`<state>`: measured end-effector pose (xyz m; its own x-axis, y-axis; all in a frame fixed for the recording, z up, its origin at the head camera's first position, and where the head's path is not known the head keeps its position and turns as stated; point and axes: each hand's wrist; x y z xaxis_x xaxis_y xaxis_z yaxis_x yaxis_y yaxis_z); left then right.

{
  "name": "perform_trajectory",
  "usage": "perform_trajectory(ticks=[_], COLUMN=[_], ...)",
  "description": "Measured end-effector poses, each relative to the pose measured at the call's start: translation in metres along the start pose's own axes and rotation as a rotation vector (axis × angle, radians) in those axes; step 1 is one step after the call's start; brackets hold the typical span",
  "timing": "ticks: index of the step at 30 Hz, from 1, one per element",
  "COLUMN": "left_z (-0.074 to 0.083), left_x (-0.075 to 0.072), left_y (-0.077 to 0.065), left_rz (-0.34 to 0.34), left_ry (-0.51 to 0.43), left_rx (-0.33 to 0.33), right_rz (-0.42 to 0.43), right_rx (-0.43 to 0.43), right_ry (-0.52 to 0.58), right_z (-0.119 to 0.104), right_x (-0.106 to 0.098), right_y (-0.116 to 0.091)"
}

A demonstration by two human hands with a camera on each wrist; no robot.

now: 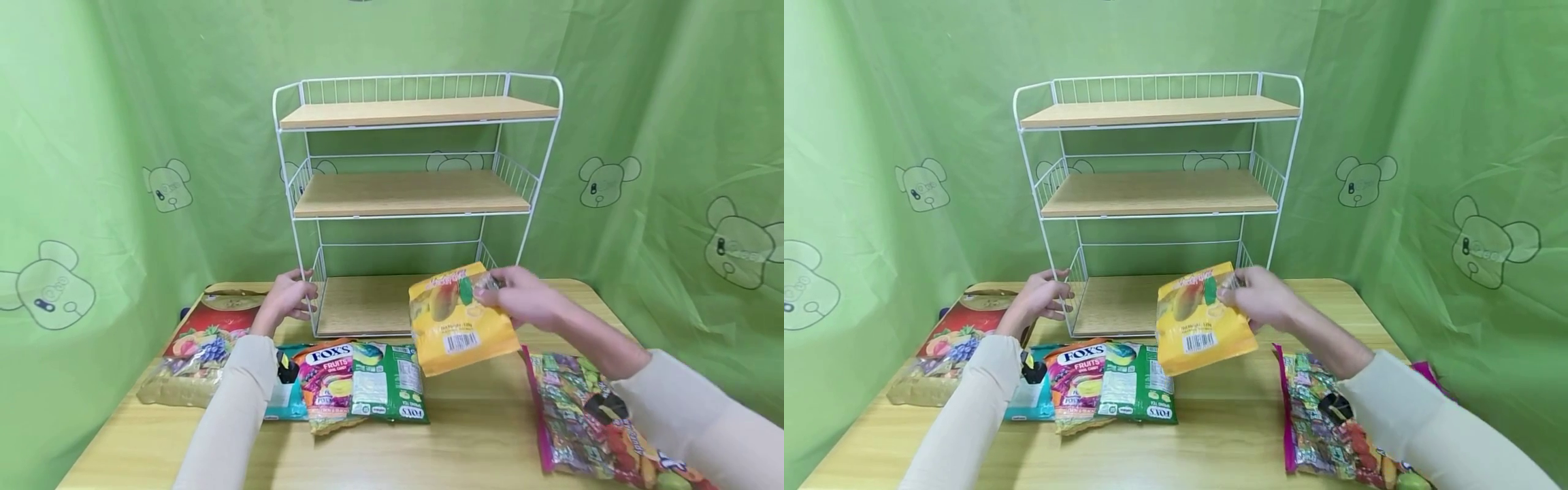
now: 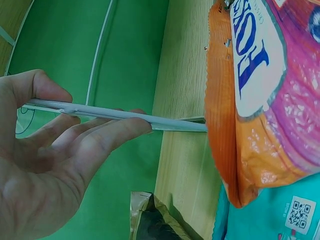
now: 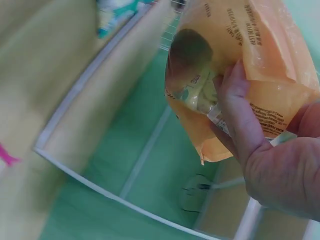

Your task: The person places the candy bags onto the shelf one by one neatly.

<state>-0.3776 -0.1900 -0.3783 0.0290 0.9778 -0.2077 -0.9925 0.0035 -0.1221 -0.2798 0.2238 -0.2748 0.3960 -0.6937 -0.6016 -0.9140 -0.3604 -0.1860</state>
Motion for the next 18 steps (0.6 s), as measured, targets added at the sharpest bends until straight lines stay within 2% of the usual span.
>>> perform_trajectory(ticks=[11,18], left_z=[-0.002,0.000], left_x=[-0.001,0.000], left_y=[0.001,0.000], left_rz=[0.002,0.006], left_ry=[-0.002,0.007], left_rx=[0.001,0.001], right_rz=[0.014,0.056], right_rx=[-0.040,-0.043], right_ry=[-0.030,0.031], right_z=[-0.085,-0.136], right_x=[-0.052,-0.082], right_y=[-0.018,-0.023])
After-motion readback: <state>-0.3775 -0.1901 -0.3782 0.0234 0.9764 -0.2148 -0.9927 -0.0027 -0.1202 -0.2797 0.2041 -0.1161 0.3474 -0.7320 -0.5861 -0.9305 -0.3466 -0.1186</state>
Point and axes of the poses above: each hand's wrist, its own y-axis towards the middle knuckle, its own x-axis out of the palm, z = x × y, and after that the axes turned 5 degrees about -y, right-handed
